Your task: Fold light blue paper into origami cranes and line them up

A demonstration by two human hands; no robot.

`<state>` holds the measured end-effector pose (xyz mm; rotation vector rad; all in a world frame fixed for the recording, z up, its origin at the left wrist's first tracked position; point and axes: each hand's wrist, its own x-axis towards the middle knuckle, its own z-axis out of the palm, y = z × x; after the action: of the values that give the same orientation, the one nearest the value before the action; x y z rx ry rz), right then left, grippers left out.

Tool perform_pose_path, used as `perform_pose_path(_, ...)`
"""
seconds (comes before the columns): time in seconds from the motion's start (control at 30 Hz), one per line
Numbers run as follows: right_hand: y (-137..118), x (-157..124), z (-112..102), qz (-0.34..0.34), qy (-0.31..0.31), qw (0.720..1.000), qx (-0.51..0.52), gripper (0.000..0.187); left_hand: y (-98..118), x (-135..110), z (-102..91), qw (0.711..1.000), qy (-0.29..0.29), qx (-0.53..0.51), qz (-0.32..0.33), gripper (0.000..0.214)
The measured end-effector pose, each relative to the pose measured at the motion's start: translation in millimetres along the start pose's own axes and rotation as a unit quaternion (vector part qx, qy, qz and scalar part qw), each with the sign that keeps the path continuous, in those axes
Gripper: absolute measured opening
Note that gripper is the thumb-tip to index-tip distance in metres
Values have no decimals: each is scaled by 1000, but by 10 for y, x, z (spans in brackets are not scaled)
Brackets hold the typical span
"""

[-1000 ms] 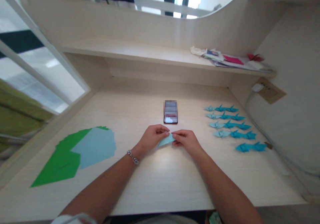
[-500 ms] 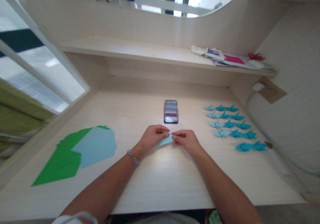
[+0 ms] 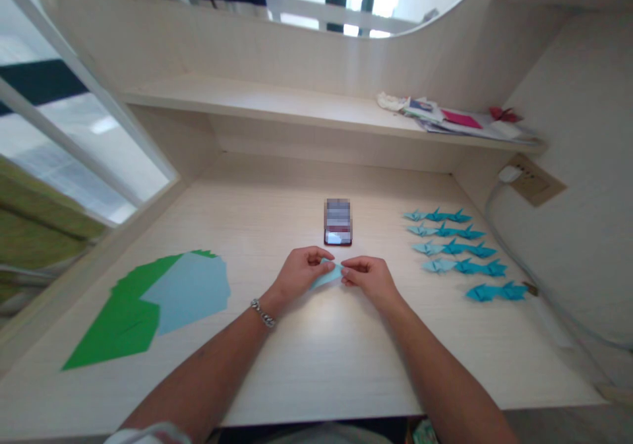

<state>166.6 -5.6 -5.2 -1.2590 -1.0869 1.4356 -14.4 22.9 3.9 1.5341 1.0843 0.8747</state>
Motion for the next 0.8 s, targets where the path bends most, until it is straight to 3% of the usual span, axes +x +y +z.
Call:
perform_pose_path(0.3,-81,-71,8,-82,21,995,-58,27,-25,-20,27,1000,-9,10,14,28)
perform_pose_path(0.47,-105,-79,21,-90,39,994,-39,30,24,-41,23,999,19,18,18,30)
perform_pose_path(0.8,-82,-87,27,-100,41,991,-76,31,115,-62,27,998,3,62,30,27)
